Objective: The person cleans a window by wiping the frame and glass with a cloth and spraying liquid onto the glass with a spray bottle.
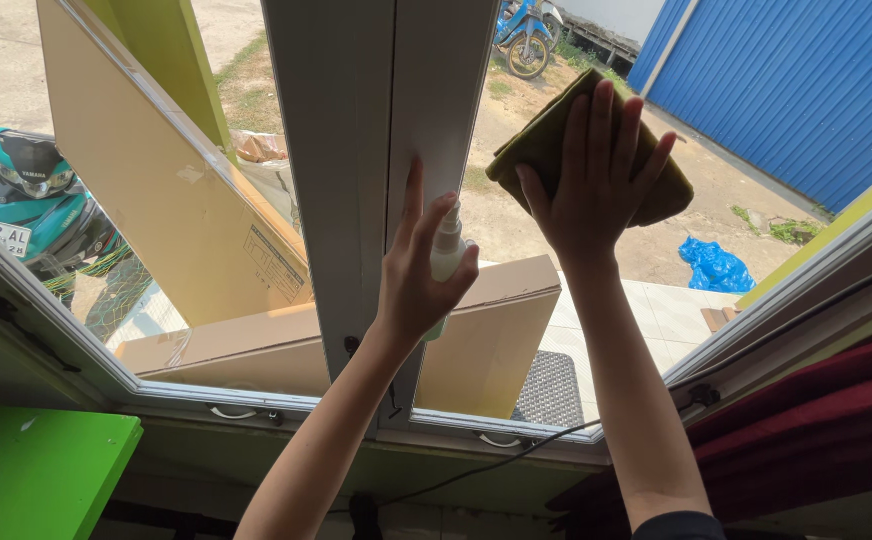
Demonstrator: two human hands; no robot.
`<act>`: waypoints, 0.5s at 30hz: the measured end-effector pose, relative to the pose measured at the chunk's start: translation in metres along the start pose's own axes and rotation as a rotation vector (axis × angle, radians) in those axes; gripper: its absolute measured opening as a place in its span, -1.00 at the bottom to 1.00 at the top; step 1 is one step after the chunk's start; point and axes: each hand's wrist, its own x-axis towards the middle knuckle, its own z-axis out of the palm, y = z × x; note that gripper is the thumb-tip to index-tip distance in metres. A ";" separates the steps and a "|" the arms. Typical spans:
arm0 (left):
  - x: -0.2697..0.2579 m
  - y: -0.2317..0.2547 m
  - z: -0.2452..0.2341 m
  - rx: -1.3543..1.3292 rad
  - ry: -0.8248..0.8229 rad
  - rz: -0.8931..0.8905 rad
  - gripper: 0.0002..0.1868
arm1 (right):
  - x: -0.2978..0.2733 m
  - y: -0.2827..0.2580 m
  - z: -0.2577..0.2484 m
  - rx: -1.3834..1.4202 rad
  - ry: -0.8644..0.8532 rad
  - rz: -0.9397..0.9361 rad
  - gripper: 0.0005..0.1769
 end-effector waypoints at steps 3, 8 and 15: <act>-0.007 0.002 0.003 -0.016 -0.014 -0.022 -0.22 | -0.044 0.005 0.010 0.003 -0.030 -0.068 0.00; -0.007 0.002 -0.003 -0.060 -0.064 -0.057 -0.25 | -0.069 0.014 0.020 0.054 0.014 0.156 0.03; -0.005 0.000 -0.016 -0.089 -0.132 -0.130 -0.26 | 0.002 -0.010 0.011 0.028 0.154 0.458 -0.03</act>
